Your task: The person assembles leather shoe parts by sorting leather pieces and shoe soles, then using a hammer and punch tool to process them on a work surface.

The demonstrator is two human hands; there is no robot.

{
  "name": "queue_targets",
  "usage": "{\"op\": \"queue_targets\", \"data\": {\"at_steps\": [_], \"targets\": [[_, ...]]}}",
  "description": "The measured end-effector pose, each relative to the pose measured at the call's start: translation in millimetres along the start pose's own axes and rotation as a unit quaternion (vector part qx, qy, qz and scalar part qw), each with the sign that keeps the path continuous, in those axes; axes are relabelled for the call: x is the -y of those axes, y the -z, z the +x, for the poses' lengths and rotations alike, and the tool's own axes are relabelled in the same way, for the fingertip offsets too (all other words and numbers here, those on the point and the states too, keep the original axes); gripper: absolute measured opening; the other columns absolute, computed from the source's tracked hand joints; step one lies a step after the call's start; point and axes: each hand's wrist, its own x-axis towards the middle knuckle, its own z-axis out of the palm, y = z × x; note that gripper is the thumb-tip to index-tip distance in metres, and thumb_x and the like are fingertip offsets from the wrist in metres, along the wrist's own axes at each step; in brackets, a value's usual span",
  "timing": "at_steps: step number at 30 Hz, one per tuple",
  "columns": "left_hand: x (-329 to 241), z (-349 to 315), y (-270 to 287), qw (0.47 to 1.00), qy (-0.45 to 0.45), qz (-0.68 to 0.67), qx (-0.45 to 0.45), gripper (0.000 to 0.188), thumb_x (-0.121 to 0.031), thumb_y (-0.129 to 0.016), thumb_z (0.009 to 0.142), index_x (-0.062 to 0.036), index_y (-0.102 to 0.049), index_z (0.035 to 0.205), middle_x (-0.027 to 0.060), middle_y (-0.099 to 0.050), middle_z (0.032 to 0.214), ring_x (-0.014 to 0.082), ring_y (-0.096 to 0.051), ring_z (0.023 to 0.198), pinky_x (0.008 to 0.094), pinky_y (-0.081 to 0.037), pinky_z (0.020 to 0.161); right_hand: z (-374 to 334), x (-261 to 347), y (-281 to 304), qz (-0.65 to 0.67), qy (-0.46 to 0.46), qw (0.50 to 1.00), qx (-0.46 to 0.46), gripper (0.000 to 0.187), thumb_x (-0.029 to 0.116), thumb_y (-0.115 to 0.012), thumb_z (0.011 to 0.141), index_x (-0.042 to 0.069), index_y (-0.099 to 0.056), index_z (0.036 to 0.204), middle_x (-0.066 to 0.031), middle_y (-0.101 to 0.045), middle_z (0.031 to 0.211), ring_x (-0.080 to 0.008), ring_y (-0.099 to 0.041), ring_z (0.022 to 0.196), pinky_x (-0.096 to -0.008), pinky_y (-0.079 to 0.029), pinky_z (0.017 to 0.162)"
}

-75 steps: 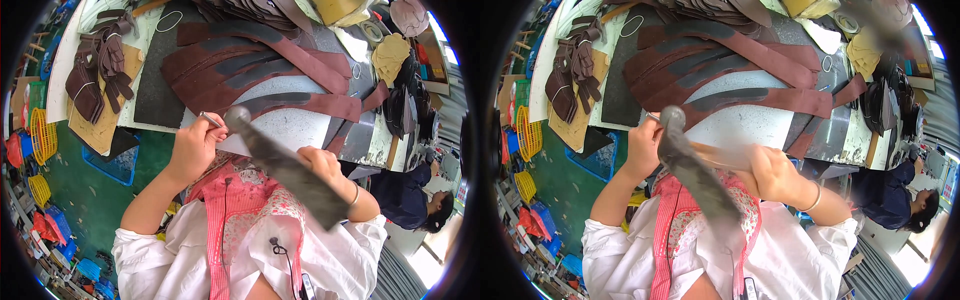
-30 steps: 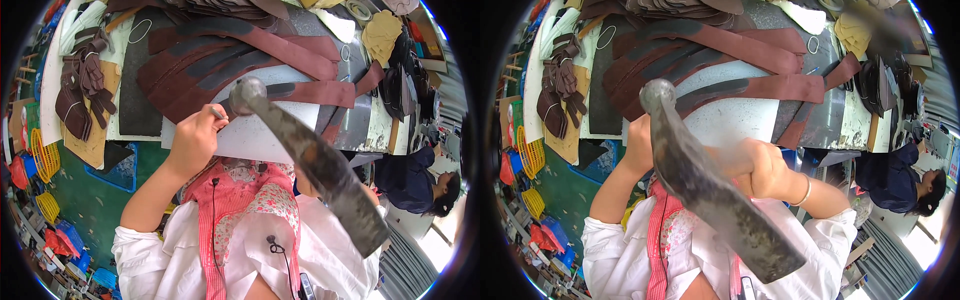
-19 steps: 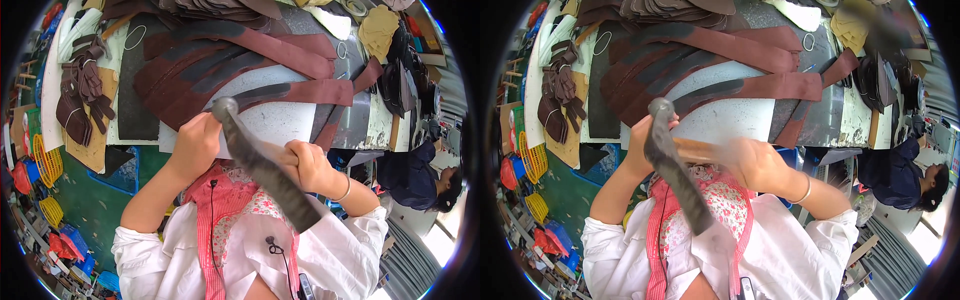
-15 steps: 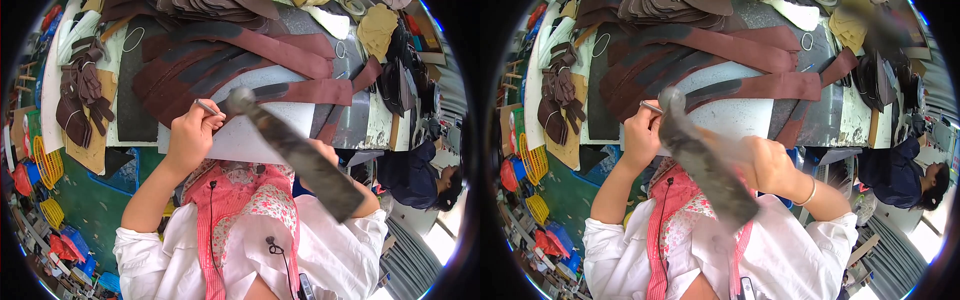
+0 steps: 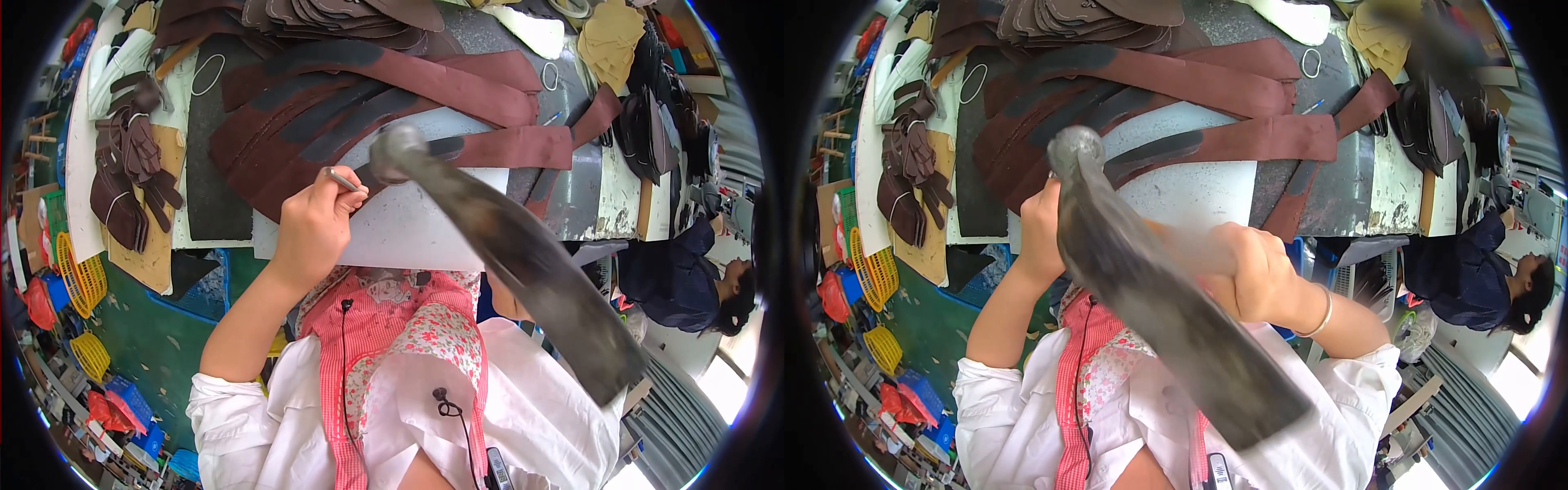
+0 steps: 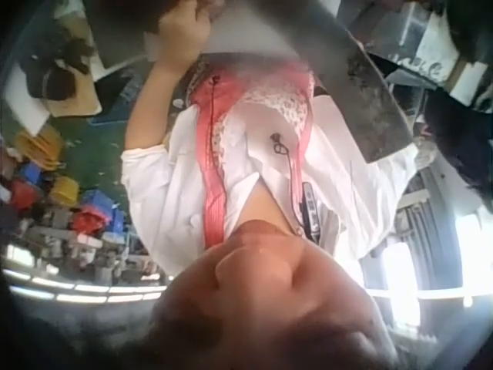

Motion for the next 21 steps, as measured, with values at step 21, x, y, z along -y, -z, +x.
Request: {"op": "queue_targets", "data": {"at_steps": [21], "targets": [[8.4, 15.9, -11.1, 0.990, 0.086, -0.115, 0.015, 0.011, -0.002, -0.061, 0.087, -0.0009, -0.051, 0.092, 0.0106, -0.067, 0.074, 0.0192, -0.069, 0.066, 0.0271, -0.054, 0.058, 32.8, 16.6, 52.7, 0.109, -0.147, 0.980, -0.082, 0.027, 0.022, -0.041, 0.098, -0.004, -0.042, 0.107, -0.0062, -0.049, 0.071, -0.0097, -0.043, 0.055, -0.0233, -0.036, 0.048]]}}
